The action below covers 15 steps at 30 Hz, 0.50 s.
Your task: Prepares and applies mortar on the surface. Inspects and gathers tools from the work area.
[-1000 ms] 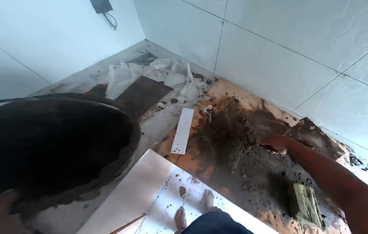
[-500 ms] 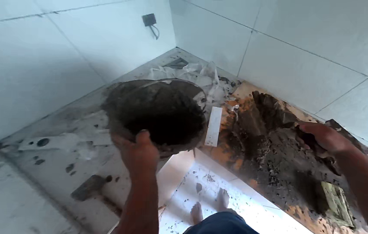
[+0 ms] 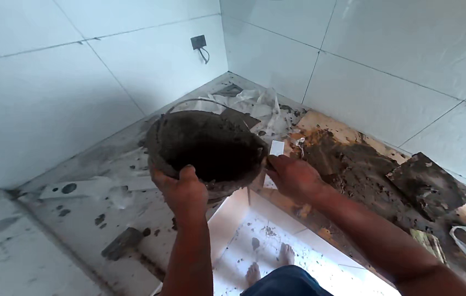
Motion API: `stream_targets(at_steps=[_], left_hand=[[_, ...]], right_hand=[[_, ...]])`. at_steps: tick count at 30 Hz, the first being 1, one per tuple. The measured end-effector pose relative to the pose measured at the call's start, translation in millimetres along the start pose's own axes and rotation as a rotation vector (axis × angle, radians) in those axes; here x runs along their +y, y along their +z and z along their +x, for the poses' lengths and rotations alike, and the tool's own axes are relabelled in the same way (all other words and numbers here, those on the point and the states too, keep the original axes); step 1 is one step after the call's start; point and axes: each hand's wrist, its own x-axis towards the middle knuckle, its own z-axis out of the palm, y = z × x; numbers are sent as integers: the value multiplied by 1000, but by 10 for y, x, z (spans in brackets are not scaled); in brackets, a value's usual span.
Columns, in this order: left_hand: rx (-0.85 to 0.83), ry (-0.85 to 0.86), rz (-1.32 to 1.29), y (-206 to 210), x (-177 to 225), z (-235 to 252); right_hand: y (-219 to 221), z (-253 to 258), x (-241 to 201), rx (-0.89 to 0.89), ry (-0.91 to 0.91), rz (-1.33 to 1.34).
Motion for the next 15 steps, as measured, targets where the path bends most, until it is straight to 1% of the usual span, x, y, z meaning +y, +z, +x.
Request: stream_targets(at_steps=[2, 3, 5, 7, 9, 10, 12, 14, 15], left_hand=[[-4, -15, 36, -1, -10, 41], [-11, -21, 52, 3, -13, 54], [-38, -21, 48, 5, -31, 51], [-56, -23, 40, 0, -16, 23], [-56, -40, 43, -10, 8, -2], [-45, -45, 44, -23, -32, 8], [-19, -31, 36, -69, -216, 89], [-30, 1, -10, -130, -399, 178], [-33, 8, -45, -152, -461, 211]], right_hand=[[-124, -245, 182, 29, 40, 83], [-183, -394, 316, 39, 93, 137], [-280, -709, 697, 35, 305, 240], [-256, -1060, 1285, 42, 558, 326], [-69, -1509, 1853, 66, 806, 430], [68, -1746, 2024, 85, 922, 486], [427, -2178, 2102, 159, 1097, 637], [843, -2457, 1849, 263, 1239, 820], [1034, -2502, 1654, 310, 1304, 925]])
